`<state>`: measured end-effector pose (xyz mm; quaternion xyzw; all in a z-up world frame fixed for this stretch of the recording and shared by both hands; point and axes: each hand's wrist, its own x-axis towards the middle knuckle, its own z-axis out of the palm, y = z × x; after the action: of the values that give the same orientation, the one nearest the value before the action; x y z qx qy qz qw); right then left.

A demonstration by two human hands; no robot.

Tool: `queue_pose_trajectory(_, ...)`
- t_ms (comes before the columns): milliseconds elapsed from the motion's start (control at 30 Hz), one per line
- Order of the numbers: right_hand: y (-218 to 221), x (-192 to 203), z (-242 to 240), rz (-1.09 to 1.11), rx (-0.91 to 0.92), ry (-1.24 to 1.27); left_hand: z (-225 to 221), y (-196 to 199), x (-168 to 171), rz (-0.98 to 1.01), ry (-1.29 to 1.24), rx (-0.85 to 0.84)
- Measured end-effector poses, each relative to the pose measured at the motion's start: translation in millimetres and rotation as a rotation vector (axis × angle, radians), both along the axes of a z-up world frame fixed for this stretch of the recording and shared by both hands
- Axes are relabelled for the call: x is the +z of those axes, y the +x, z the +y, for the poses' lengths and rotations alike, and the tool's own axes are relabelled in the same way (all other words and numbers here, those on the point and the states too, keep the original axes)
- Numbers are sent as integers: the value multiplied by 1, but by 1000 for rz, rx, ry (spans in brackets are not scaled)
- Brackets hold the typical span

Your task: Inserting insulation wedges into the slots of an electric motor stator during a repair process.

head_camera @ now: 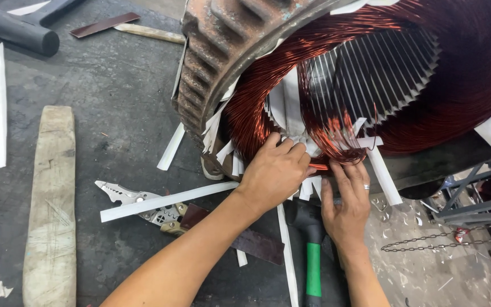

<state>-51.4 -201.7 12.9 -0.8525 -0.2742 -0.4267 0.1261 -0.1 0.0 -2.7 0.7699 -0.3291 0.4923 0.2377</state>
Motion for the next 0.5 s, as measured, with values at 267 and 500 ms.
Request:
queue_pose_trajectory(267,0,0,0,3,6,-2,-1,1,-3,1,3,-6)
queue_pose_trajectory(500,0,0,0,1,9,-8,0,1,-3,-1,-2,-12)
